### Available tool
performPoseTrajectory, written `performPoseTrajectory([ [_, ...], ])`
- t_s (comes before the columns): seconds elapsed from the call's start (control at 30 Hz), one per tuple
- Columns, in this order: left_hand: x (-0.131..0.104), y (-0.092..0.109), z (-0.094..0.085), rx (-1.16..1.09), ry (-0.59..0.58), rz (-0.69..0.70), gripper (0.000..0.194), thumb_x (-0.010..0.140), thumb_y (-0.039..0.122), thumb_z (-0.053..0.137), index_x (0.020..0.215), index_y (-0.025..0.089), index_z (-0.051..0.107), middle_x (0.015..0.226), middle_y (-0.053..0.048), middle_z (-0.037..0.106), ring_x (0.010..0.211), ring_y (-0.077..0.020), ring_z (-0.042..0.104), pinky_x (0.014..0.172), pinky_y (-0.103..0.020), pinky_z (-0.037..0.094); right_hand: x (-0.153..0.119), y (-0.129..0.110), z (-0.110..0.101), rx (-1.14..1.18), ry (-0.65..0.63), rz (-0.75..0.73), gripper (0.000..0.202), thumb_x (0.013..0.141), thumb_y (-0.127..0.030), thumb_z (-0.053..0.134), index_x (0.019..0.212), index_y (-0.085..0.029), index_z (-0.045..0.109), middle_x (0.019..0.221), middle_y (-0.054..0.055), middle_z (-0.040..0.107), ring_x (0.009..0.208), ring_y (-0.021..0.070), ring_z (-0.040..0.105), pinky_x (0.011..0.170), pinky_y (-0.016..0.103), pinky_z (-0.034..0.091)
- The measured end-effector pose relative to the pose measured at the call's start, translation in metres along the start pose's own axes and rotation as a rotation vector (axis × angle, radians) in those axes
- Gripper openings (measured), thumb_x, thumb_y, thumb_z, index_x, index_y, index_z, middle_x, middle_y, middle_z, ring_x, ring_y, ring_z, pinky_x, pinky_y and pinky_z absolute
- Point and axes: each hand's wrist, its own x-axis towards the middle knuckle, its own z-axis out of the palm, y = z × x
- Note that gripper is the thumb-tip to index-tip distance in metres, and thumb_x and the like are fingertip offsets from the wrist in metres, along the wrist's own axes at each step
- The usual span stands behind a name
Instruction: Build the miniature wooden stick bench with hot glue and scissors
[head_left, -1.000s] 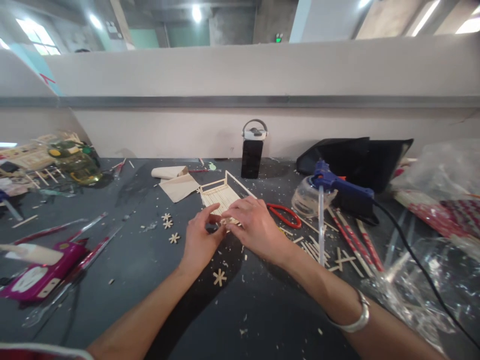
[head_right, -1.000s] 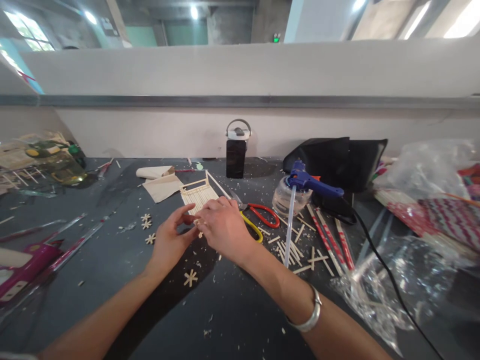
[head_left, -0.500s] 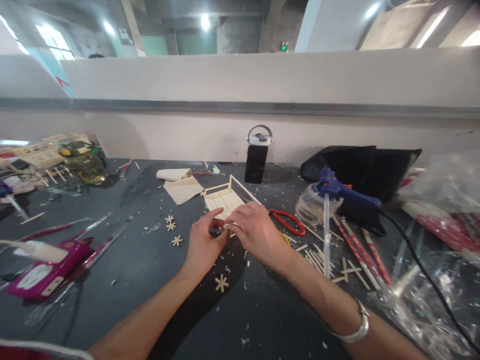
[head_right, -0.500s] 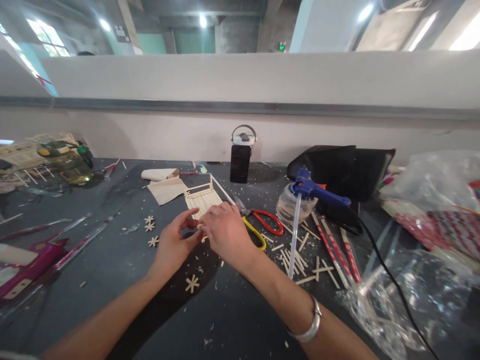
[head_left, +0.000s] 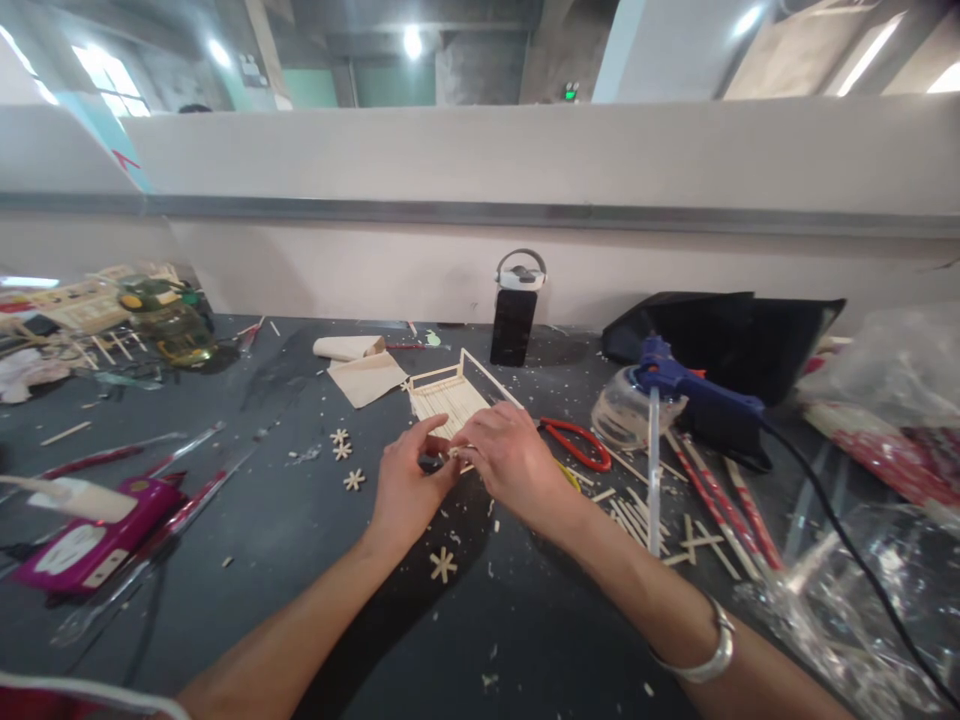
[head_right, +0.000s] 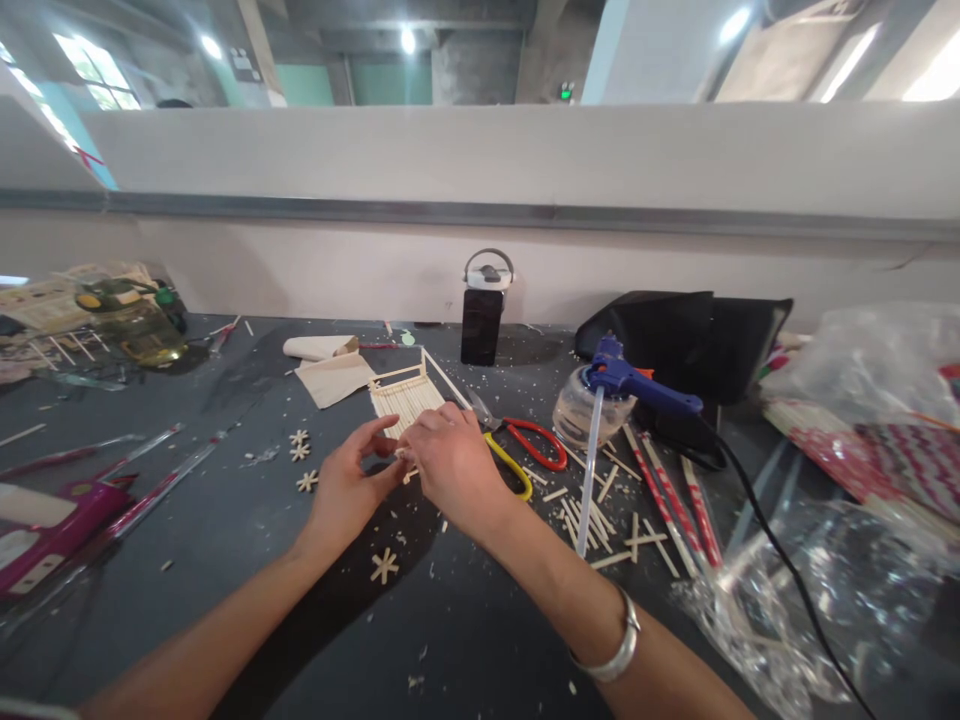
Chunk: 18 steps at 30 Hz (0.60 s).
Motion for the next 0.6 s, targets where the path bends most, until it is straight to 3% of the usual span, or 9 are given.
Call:
performPoseTrajectory([
  [0.6, -0.003, -0.009, 0.003, 0.031, 0.012, 0.036, 0.041, 0.074, 0.017, 0.067, 0.114, 0.020, 0.062, 0.087, -0.003, 0.071, 0.081, -0.0187, 0.063, 0.079, -0.036, 0.049, -0.001, 0.011, 0.002, 0.060, -0.004, -0.115, 0.017, 0.094, -0.017, 0.052, 0.103, -0.016, 0.067, 0.099, 0.010, 0.067, 0.095, 0.0226, 0.054, 0.084, 0.038, 0.038],
])
